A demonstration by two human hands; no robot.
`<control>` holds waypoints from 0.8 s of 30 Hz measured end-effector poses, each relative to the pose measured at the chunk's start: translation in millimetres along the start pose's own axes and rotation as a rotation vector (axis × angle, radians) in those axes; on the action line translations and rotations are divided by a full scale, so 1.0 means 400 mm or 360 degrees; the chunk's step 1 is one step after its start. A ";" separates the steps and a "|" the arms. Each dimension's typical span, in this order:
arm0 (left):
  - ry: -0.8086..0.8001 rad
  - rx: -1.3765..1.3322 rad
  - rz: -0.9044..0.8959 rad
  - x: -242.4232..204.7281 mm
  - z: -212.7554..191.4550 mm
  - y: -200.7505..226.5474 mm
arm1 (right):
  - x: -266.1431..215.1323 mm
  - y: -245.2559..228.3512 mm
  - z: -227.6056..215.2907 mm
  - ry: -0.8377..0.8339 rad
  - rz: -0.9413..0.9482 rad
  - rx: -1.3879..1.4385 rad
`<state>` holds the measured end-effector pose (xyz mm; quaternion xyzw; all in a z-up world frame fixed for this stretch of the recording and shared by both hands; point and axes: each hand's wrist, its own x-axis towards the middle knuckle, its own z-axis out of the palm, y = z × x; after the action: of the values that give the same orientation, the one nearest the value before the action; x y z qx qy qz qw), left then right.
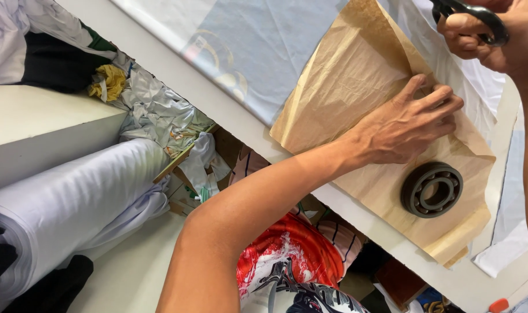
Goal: The person uses scissors to cut a piece of brown paper placed on top of a white fabric sheet. They then remove the paper and cut the white fabric into smaller pieces, folding and arranging them on the table.
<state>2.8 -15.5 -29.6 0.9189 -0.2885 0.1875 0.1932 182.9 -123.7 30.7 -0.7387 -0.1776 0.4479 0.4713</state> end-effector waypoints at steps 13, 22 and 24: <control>-0.0023 0.0049 0.0004 0.001 -0.010 -0.001 | 0.026 -0.095 0.089 0.0000 -0.0042 -0.0269; 0.0077 -0.0005 -0.0005 0.003 -0.011 -0.001 | 0.071 -0.054 0.042 -0.0181 0.0032 -0.0125; 0.0062 -0.0002 -0.0011 0.000 -0.008 0.001 | 0.083 -0.055 0.049 -0.0133 0.0046 -0.0063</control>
<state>1.9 -14.4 -26.7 0.9159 -0.2818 0.2044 0.2000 187.9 -79.8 30.0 -0.7311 -0.1954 0.4813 0.4422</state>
